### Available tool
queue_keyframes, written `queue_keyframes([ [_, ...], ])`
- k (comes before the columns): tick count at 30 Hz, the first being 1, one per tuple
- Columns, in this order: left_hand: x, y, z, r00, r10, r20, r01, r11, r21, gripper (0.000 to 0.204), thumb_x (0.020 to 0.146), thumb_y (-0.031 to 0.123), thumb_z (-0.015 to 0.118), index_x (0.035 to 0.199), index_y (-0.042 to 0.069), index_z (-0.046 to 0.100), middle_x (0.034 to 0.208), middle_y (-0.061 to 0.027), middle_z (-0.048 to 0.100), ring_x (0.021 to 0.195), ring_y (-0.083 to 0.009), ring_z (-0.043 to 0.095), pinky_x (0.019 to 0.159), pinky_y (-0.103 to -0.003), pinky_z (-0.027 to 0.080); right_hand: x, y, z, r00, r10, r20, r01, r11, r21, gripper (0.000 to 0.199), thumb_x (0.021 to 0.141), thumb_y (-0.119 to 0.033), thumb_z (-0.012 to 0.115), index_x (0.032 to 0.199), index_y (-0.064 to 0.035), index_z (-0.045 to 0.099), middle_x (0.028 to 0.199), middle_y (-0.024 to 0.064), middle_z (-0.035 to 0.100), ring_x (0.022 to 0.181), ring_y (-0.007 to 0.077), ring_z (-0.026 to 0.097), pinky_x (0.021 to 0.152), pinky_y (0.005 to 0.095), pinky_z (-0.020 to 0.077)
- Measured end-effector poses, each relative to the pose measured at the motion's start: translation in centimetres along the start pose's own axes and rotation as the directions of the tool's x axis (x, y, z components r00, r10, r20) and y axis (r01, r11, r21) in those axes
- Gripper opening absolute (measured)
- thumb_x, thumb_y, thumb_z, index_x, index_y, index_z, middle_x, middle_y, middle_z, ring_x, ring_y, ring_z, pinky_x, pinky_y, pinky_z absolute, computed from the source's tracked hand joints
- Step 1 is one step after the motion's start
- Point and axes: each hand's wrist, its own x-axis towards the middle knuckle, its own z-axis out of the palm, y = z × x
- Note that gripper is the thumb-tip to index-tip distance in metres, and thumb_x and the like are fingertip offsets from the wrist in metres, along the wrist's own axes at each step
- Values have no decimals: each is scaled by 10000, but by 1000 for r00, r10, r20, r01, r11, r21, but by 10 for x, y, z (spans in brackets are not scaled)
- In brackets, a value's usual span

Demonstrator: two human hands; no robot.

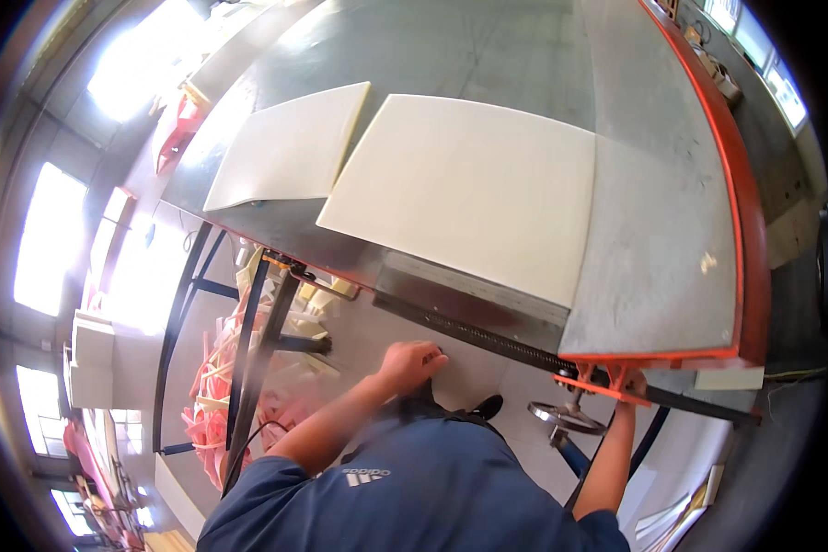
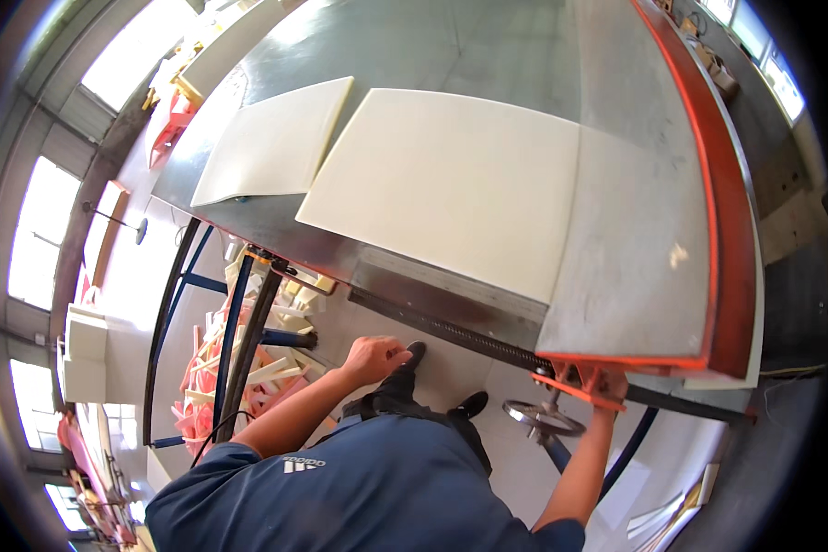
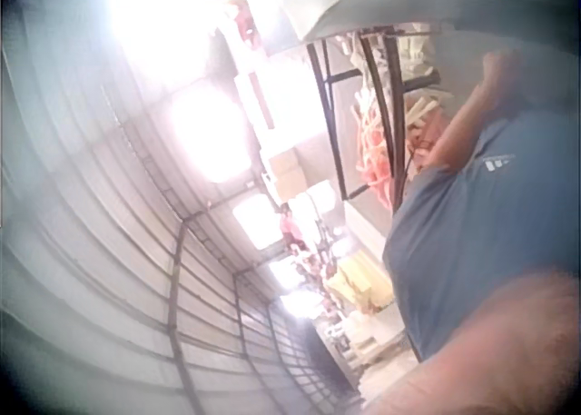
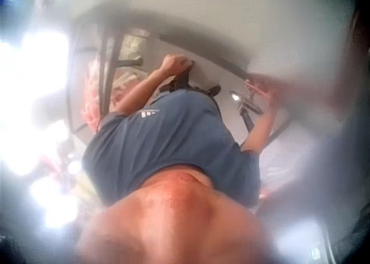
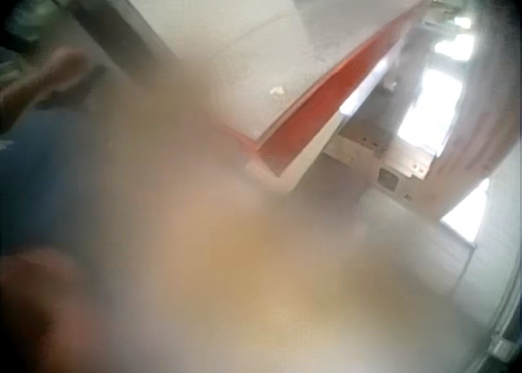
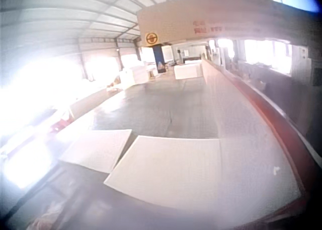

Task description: The person measures and marks large white foam sheets on a cutting table, then uses a manual guillotine-style cutter to slice them into smaller pieces. The person repeatedly positions the sheets, aligns them with the blade, and cuts them, stacking the finished pieces on the floor.

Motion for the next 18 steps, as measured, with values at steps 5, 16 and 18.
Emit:
queue_keyframes([
  [5, 70, -156, -14, 949, -288, -131, 279, 957, -85, 355, 785, 345, 721, 1026, 93, 654, 967, -110, 686, 895, -278, 659, 789, -387, 517, -65, 21, -33, 625, 584, -518, -560, 798, 223, 274, 851, -359, 620, 854, -90, 665, 656, 38, 613, 529, 159, 554, 476, 344, 440],
  [16, 258, -501, -149, 651, -599, -467, 456, 800, -391, 556, 814, 275, 722, 1242, -23, 533, 1213, -170, 604, 1125, -303, 573, 979, -390, 435, -64, -144, 232, 504, 830, -237, -463, 492, 737, 175, 838, -203, 680, 770, -57, 611, 610, 39, 546, 501, 155, 542, 435, 281, 450],
  [18, 288, -398, -184, 692, -674, -258, 688, 724, -47, 555, 803, 259, 739, 1249, -6, 542, 1237, -136, 604, 1139, -277, 569, 974, -377, 435, 12, -261, 283, 391, 912, -122, -587, 349, 730, 266, 828, -257, 727, 780, -44, 575, 700, 60, 584, 538, 154, 578, 496, 296, 530],
])
